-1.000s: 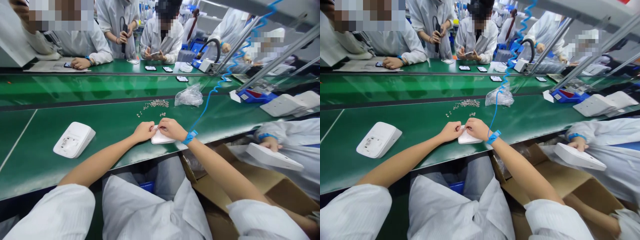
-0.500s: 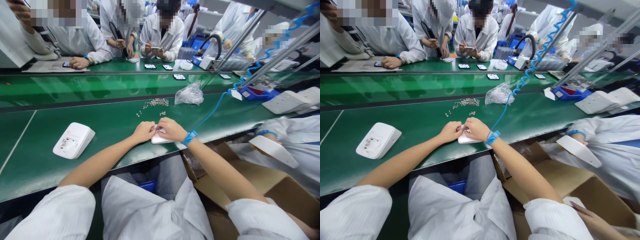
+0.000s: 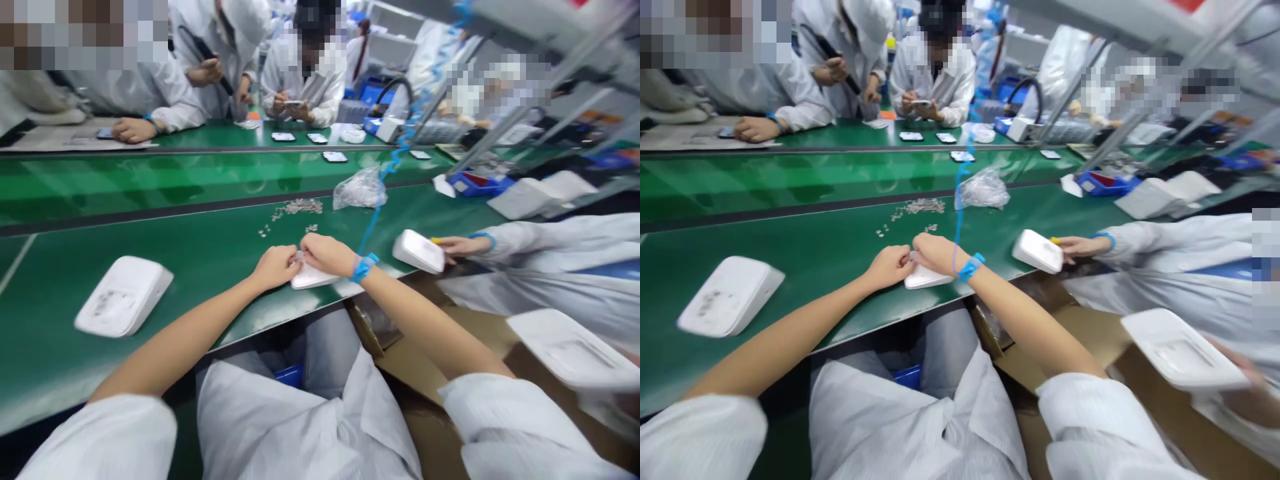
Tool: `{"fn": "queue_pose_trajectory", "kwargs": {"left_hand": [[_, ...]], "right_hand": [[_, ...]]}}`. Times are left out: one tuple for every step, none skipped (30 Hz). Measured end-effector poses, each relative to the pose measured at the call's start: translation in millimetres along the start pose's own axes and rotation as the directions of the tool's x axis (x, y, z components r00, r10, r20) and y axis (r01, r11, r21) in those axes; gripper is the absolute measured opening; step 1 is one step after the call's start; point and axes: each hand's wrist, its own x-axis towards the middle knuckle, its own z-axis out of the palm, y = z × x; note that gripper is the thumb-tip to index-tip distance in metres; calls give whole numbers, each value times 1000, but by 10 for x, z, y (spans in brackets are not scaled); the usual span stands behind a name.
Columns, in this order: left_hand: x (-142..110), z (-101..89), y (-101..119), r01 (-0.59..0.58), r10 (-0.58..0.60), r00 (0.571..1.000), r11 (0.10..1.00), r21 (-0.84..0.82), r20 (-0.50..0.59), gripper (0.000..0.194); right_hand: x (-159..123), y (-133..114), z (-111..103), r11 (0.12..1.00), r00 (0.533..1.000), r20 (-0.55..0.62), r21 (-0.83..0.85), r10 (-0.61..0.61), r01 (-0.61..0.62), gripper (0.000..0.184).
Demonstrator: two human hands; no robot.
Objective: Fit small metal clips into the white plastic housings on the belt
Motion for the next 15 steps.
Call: {"fn": "queue_pose_trajectory", "kwargs": {"left_hand": [[-4, -9, 0, -7, 7, 1000, 1000, 1, 3, 27], [-6, -18, -1, 1, -1, 1000, 1000, 8, 0, 28], [-6, -27, -8, 11, -11, 1000, 1000, 21, 8, 28], [1, -34, -21, 17, -17, 1000, 999, 36, 11, 30], [15, -39, -42, 13, -14, 1000, 999, 49, 16, 32], [36, -42, -69, 10, -10, 1000, 998, 59, 10, 34], [61, -43, -98, 13, -14, 1000, 997, 72, 8, 37], [87, -44, -125, 22, -22, 1000, 996, 84, 7, 40], [109, -47, -148, 32, -34, 999, 995, 96, 18, 43], [123, -51, -165, 42, -47, 998, 993, 110, 39, 47], [130, -57, -177, 52, -59, 997, 991, 121, 57, 49], [131, -63, -185, 61, -71, 995, 990, 130, 74, 51], [130, -69, -193, 69, -81, 993, 988, 137, 88, 51], [130, -72, -203, 73, -88, 991, 987, 141, 99, 51], [135, -71, -216, 77, -93, 990, 986, 145, 107, 50]], "right_hand": [[19, -8, -43, 1000, 999, 32, 9, 16, -17, 8], [37, -15, -79, 1000, 998, 65, 6, 25, -26, 7], [55, -18, -104, 1000, 995, 99, -7, 26, -26, 8], [74, -12, -116, 1000, 993, 116, -23, 23, -21, 9], [94, 6, -113, 999, 991, 131, -45, 7, -1, 8], [114, 37, -99, 997, 989, 146, -74, -20, 31, 7], [130, 76, -76, 991, 987, 147, -109, -64, 80, 7], [142, 119, -48, 980, 983, 141, -140, -121, 141, 9], [148, 157, -21, 965, 974, 140, -171, -175, 198, 9], [149, 184, 3, 947, 965, 142, -207, -219, 245, 10], [146, 197, 22, 929, 958, 140, -244, -251, 279, 12], [141, 196, 34, 910, 953, 136, -285, -271, 299, 14], [135, 184, 41, 892, 950, 134, -327, -282, 311, 15], [130, 169, 41, 877, 951, 131, -368, -280, 309, 17], [126, 155, 38, 863, 955, 122, -409, -269, 296, 19]]}}
